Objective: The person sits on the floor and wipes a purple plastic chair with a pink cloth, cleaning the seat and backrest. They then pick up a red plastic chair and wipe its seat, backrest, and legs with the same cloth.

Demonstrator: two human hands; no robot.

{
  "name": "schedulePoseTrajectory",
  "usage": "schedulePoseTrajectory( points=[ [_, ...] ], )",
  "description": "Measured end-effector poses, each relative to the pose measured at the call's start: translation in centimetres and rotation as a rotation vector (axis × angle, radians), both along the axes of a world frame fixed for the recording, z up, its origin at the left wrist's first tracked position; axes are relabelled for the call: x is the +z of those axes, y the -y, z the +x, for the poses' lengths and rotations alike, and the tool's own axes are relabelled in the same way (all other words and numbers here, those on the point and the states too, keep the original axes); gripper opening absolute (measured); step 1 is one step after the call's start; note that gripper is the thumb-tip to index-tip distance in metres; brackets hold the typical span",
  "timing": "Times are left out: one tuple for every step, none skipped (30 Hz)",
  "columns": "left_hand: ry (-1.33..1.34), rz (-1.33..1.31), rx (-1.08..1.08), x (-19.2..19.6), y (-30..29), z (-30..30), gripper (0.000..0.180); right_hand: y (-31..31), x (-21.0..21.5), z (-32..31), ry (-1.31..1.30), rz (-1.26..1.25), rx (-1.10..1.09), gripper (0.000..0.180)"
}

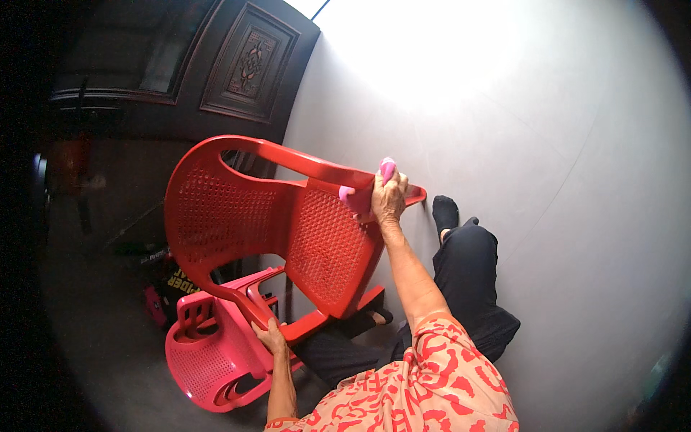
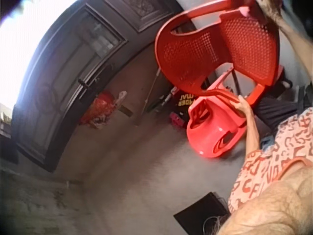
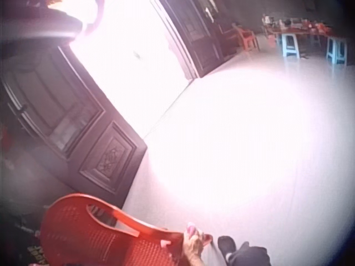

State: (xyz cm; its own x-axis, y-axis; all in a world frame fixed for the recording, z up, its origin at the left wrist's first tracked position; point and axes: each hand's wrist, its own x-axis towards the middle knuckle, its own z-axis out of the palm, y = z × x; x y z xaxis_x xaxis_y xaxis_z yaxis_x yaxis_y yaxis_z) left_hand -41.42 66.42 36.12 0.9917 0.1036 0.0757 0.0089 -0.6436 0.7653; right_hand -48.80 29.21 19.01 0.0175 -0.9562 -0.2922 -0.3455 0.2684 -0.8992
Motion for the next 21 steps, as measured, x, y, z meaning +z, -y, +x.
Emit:
schedulePoseTrajectory(
  points=[
    [0.01, -0.02, 0.005, 0.0, 0.3, 0.0, 0.069, 0.1, -0.5, -0.1, -0.031, 0.062, 0.001, 0.046],
    [-0.014, -0.006, 0.003, 0.1, 0.4, 0.0, 0.07, 0.4, -1.3, -0.2, -0.051, 0.103, 0.02, 0.045],
    [-0.04, 0.007, 0.001, 0.3, 0.5, 0.0, 0.071, 0.7, -2.1, -0.3, -0.071, 0.145, 0.04, 0.044],
    [-0.065, 0.021, 0.002, 0.5, 0.5, -0.1, 0.071, 1.0, -1.9, -0.6, -0.105, 0.164, 0.077, 0.043],
    [0.022, 0.333, 0.018, 0.4, 0.0, 0.1, 0.073, 1.5, -2.1, -0.8, -0.107, 0.189, 0.102, 0.043],
    [0.109, 0.645, 0.03, 0.1, -0.7, 0.6, 0.074, 1.9, -2.6, -1.1, -0.109, 0.215, 0.125, 0.043],
    [0.201, 0.953, 0.027, -0.2, -0.4, 1.0, 0.076, 2.7, -2.8, -2.0, -0.115, 0.238, 0.133, 0.043],
    [0.32, 0.928, -0.107, 0.3, 1.5, 0.6, 0.077, 3.1, -2.6, -2.3, -0.045, 0.262, 0.137, 0.039],
    [0.438, 0.899, -0.243, 0.6, 3.6, -0.2, 0.078, 2.9, -2.3, -2.6, 0.004, 0.112, 0.134, 0.038],
    [0.553, 0.874, -0.361, 1.7, 6.1, -1.4, 0.08, 1.8, -0.9, -2.5, 0.06, -0.036, 0.148, 0.038],
    [0.413, 0.818, -0.527, 2.4, 9.0, -2.5, 0.077, 0.4, 0.3, -2.9, 0.115, -0.176, 0.167, 0.038],
    [0.426, 0.671, -0.603, 0.3, 9.6, -2.2, 0.071, -0.4, 1.3, -3.2, 0.235, -0.214, 0.165, 0.041],
    [0.366, 0.629, -0.675, 0.5, 12.9, -2.7, 0.064, -0.9, 1.6, -3.9, 0.28, -0.254, 0.192, 0.044],
    [0.326, 0.513, -0.79, -0.2, 15.5, -2.1, 0.058, -1.3, 2.2, -4.2, 0.307, -0.303, 0.206, 0.045],
    [0.269, 0.452, -0.863, -0.3, 18.6, -1.9, 0.055, -1.6, 2.5, -4.4, 0.329, -0.35, 0.217, 0.047],
    [0.134, 0.303, -0.9, -0.7, 21.2, -1.5, 0.055, -2.0, 2.1, -4.2, 0.315, -0.355, 0.211, 0.049],
    [-0.017, 0.108, -0.911, -1.6, 23.4, -0.9, 0.059, -2.0, 1.8, -4.1, 0.274, -0.352, 0.224, 0.049],
    [-0.255, -0.149, -0.848, -1.3, 26.3, -1.0, 0.065, -2.2, 1.4, -4.0, 0.234, -0.346, 0.239, 0.05],
    [-0.407, -0.405, -0.763, -1.3, 28.9, -0.9, 0.066, -2.2, 1.0, -4.0, 0.194, -0.341, 0.249, 0.05],
    [-0.475, -0.528, -0.748, -1.7, 31.1, -0.2, 0.06, -2.3, -0.1, -4.0, 0.19, -0.238, 0.264, 0.052],
    [-0.492, -0.613, -0.881, -1.2, 33.3, 0.3, 0.044, -2.4, -1.1, -3.9, 0.179, -0.174, 0.295, 0.052]
  ],
)
